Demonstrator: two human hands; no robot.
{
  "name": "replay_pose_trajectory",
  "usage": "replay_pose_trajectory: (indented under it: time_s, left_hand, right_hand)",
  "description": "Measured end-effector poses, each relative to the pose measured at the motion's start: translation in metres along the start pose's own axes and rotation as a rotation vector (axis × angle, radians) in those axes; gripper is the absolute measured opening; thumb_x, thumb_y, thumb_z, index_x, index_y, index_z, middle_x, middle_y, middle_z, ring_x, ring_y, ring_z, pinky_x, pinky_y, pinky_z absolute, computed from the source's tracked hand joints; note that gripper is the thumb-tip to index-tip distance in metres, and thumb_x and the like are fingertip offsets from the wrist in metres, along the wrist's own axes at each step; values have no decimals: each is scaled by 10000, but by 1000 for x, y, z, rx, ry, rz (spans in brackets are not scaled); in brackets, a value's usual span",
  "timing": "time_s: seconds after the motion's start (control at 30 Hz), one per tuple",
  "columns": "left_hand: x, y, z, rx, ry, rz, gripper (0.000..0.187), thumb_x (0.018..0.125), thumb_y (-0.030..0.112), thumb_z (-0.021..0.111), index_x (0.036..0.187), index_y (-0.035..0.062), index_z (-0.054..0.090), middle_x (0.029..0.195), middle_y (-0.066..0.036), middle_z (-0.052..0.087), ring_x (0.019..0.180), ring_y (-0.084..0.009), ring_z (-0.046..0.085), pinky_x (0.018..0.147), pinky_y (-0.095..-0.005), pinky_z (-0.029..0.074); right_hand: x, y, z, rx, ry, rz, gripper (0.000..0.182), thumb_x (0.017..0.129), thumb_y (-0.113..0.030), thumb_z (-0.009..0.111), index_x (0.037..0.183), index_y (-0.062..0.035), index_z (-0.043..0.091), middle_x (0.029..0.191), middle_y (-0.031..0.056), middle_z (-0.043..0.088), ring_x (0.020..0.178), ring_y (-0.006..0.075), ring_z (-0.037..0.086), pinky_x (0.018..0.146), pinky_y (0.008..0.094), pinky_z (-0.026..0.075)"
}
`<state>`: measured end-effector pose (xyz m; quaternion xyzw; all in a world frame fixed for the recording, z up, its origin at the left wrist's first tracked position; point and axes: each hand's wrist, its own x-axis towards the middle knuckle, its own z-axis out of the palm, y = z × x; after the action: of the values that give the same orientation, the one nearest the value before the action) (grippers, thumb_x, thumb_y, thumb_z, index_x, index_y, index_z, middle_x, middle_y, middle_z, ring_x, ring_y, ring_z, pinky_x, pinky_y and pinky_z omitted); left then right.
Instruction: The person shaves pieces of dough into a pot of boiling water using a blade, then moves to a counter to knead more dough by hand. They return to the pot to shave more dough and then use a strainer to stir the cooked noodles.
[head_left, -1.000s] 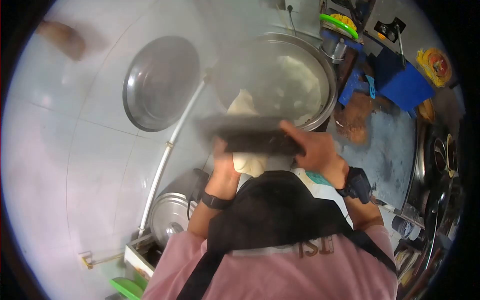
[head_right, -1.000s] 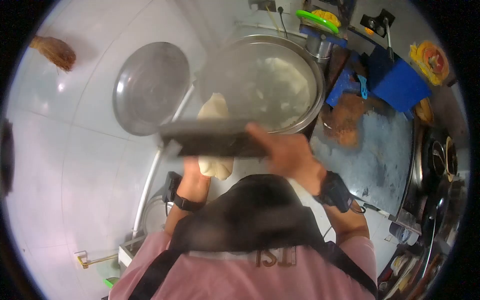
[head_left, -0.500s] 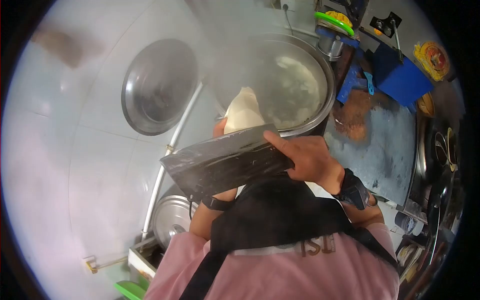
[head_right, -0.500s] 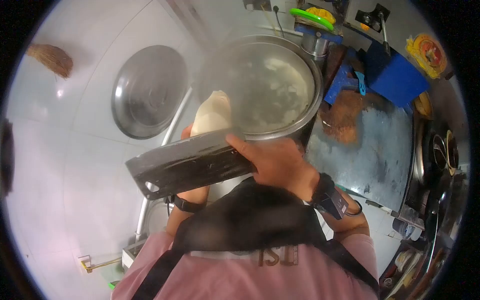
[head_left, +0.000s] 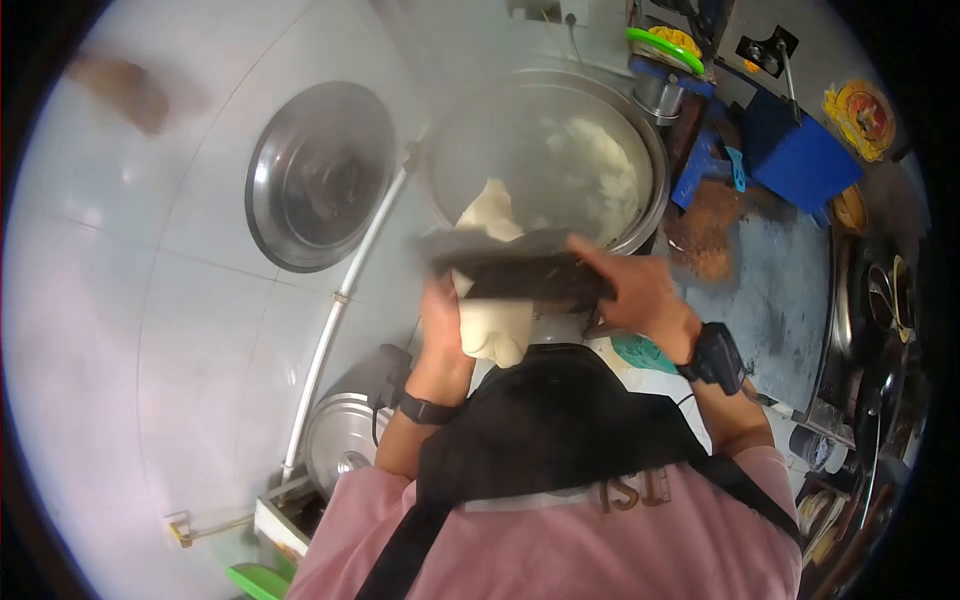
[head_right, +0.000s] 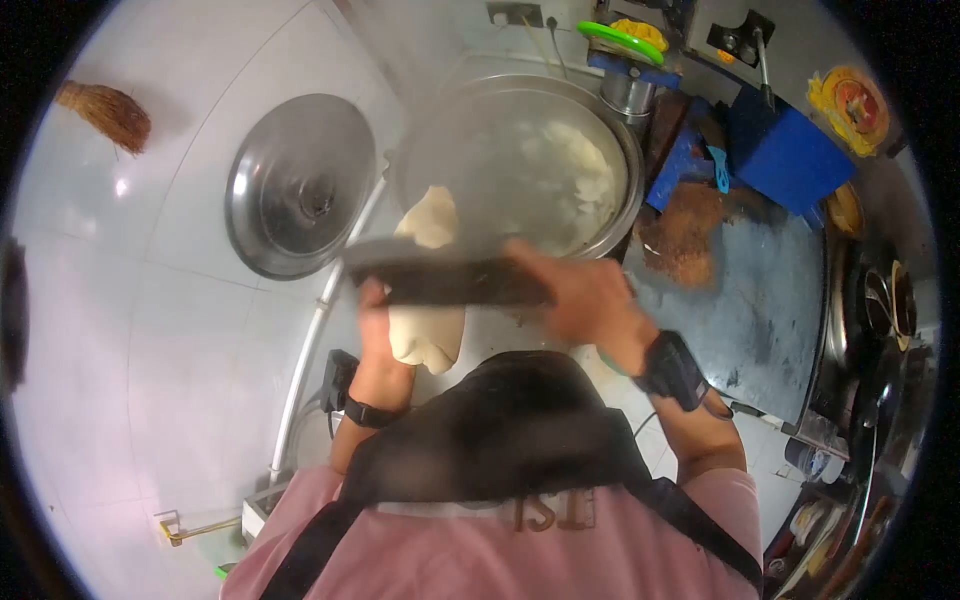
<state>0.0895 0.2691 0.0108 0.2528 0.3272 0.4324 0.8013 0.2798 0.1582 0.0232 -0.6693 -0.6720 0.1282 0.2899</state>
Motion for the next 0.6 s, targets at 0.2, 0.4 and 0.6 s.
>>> replay_pose_trajectory:
  time_s: [0.2, 0.4, 0.6]
  left_hand:
    - [1, 11, 4, -79, -138, -167, 306, 860, 272, 435, 1073, 62, 498, 957, -61, 561, 861, -174, 555, 732, -304, 470]
    - [-10, 12, 10, 195, -103, 24, 353, 854, 268, 430, 1134, 55, 468, 978, -85, 561, 884, -177, 557, 748, -291, 466]
    - [0, 4, -6, 145, -153, 38, 375, 850, 256, 439, 1161, 47, 426, 1020, -102, 541, 905, -195, 552, 767, -314, 467]
  right_hand:
    - [-12, 12, 7, -34, 174, 58, 677, 604, -81, 580, 1257, -181, 428, 915, 126, 624, 765, 288, 611, 655, 355, 495]
    - [-1, -7, -7, -16, 26, 25, 710, 570, -23, 580, 1248, -184, 445, 944, 129, 616, 797, 303, 598, 683, 364, 493]
    - [-16, 6, -3, -20, 113, 225, 663, 592, -5, 563, 1228, -165, 467, 952, 133, 615, 818, 307, 599, 701, 354, 497]
